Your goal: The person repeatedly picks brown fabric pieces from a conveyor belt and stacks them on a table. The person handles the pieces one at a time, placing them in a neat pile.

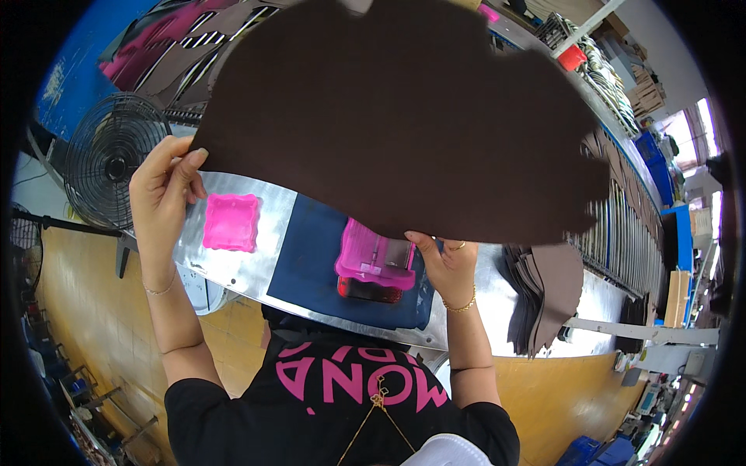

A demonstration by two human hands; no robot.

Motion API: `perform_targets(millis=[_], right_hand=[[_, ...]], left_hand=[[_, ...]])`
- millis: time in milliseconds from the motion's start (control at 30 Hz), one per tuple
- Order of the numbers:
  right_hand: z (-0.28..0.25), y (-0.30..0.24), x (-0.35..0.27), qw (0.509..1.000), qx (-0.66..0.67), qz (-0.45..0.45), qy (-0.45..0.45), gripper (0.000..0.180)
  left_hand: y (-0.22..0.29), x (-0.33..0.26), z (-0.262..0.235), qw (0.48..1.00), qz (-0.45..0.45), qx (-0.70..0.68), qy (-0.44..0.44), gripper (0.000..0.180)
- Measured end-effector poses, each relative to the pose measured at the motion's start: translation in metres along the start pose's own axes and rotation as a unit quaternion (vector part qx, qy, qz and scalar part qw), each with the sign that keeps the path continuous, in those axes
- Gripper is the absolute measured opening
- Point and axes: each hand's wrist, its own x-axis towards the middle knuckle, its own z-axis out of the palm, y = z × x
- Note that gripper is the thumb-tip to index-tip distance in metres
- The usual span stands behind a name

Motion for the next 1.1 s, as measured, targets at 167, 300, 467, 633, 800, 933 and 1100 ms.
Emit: perform_targets(millis=[167, 300, 467, 633, 800, 933, 1100], right_hand=[[-0.002, -0.003, 0.000, 0.997, -0.036, -0.066, -0.008, 0.021], [-0.026, 0.009, -0.019, 0.994, -0.094, -0.064, 0.004, 0.018], [-0.056, 0.042, -0.070, 0.987, -0.156, -0.033, 0.030, 0.017], [-0.088, 0.051, -0.133, 0.964, -0.107, 0.207, 0.125, 0.012], [-0.146, 0.022, -0.152, 0.955, -0.089, 0.243, 0.146, 0.004], [-0.192, -0.003, -0.172, 0.938, -0.123, 0.311, 0.096, 0.007], [-0.211, -0.012, -0.158, 0.929, -0.063, 0.340, 0.130, 0.016]], left_hand=[[-0.007, -0.007, 0.004, 0.999, -0.041, 0.002, -0.032, 0.010], [-0.015, -0.017, 0.026, 0.991, -0.027, 0.064, -0.112, 0.010], [-0.007, -0.023, 0.077, 0.973, 0.001, 0.060, -0.223, 0.012], [0.006, -0.021, 0.126, 0.954, 0.090, 0.008, -0.287, 0.013], [0.025, -0.016, 0.161, 0.901, 0.202, 0.035, -0.383, 0.008], [0.037, -0.015, 0.189, 0.879, 0.246, 0.047, -0.406, 0.007], [0.048, 0.011, 0.217, 0.894, 0.266, -0.018, -0.361, 0.009]])
